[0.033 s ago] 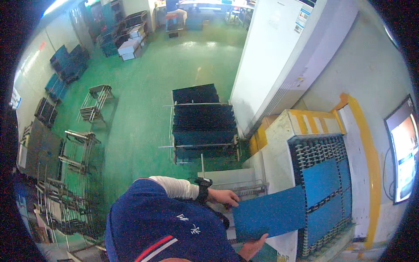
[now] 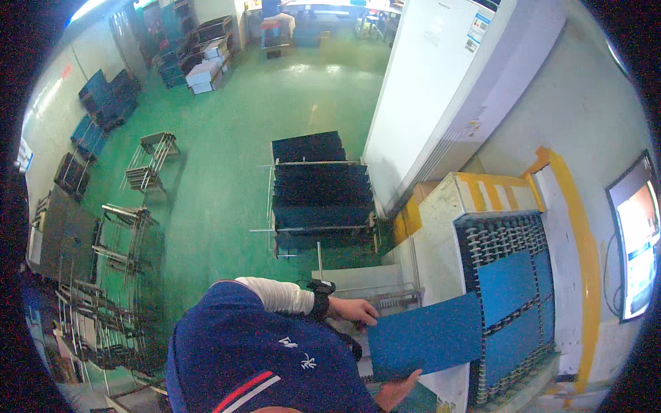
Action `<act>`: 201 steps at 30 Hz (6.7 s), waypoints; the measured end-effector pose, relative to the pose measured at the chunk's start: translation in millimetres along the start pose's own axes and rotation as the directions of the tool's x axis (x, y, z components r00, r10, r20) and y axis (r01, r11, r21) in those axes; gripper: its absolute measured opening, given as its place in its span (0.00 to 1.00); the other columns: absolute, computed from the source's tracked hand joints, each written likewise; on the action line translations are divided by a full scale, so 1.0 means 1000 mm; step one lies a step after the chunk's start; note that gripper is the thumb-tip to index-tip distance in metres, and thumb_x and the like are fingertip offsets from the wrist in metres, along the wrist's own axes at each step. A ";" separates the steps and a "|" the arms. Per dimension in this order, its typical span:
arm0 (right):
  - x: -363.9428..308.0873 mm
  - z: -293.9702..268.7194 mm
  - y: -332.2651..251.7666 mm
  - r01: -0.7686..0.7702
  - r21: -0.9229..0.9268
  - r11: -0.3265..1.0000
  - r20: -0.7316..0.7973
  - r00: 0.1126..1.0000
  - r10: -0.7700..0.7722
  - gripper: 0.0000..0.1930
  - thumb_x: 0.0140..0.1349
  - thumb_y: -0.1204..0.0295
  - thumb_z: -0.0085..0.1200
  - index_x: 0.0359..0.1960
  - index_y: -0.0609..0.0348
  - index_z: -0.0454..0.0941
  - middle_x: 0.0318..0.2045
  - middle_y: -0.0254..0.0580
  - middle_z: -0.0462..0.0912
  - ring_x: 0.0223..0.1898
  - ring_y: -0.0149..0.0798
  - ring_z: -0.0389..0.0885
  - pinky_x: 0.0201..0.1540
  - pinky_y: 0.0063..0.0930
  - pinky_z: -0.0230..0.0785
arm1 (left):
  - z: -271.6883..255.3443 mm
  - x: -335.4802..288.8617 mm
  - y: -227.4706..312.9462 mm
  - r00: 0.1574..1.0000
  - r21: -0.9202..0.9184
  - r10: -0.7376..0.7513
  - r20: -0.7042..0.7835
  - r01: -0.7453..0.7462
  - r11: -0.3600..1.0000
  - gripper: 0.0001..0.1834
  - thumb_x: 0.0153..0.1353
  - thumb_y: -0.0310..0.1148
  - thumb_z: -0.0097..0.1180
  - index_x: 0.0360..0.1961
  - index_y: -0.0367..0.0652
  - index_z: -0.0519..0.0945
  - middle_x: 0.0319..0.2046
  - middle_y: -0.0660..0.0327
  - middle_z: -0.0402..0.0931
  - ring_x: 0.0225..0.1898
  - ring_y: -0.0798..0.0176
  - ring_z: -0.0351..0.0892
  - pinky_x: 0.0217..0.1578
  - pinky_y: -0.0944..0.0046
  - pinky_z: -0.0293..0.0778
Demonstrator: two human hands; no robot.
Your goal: Loading metal sheets into a processing machine and organizing them in a rack.
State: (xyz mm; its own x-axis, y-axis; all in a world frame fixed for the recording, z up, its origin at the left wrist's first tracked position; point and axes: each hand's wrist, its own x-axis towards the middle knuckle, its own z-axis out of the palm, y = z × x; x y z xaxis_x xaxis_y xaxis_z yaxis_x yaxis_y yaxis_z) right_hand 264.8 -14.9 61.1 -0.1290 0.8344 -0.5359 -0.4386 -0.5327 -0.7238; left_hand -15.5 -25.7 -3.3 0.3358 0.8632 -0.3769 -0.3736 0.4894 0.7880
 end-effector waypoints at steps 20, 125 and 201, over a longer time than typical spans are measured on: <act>0.002 -0.040 0.056 -0.050 0.189 0.981 -0.188 0.978 0.086 0.40 0.48 0.33 0.51 0.55 0.46 0.64 0.46 0.45 0.70 0.41 0.48 0.69 0.41 0.48 0.66 | -0.007 -0.002 0.024 0.990 -0.054 0.063 0.122 -0.057 0.997 0.15 0.63 0.37 0.52 0.44 0.36 0.76 0.30 0.68 0.74 0.28 0.73 0.73 0.33 0.69 0.73; 0.036 -0.052 -0.042 0.351 0.499 0.792 -0.318 0.925 -0.209 0.06 0.61 0.70 0.54 0.30 0.57 0.72 0.27 0.40 0.76 0.33 0.44 0.79 0.36 0.38 0.72 | 0.016 0.102 0.124 0.978 -0.419 0.183 0.095 -0.128 0.899 0.13 0.65 0.25 0.46 0.50 0.40 0.71 0.44 0.57 0.75 0.43 0.59 0.75 0.47 0.57 0.73; 0.083 -0.070 -0.078 0.381 0.404 0.832 -0.283 0.917 -0.282 0.07 0.62 0.68 0.51 0.36 0.58 0.71 0.32 0.42 0.79 0.33 0.39 0.78 0.35 0.32 0.71 | -0.004 0.153 0.131 0.981 -0.395 0.196 0.015 -0.174 0.902 0.20 0.64 0.25 0.47 0.57 0.41 0.65 0.47 0.51 0.73 0.49 0.52 0.74 0.51 0.55 0.72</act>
State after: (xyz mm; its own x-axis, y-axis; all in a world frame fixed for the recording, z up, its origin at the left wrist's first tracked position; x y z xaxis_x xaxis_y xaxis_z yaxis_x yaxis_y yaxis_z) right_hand 350.6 86.2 42.9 0.2573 0.8748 -0.4104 -0.7736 -0.0681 -0.6301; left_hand -16.5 170.7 40.5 0.2691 0.9403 -0.2083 -0.7372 0.3403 0.5837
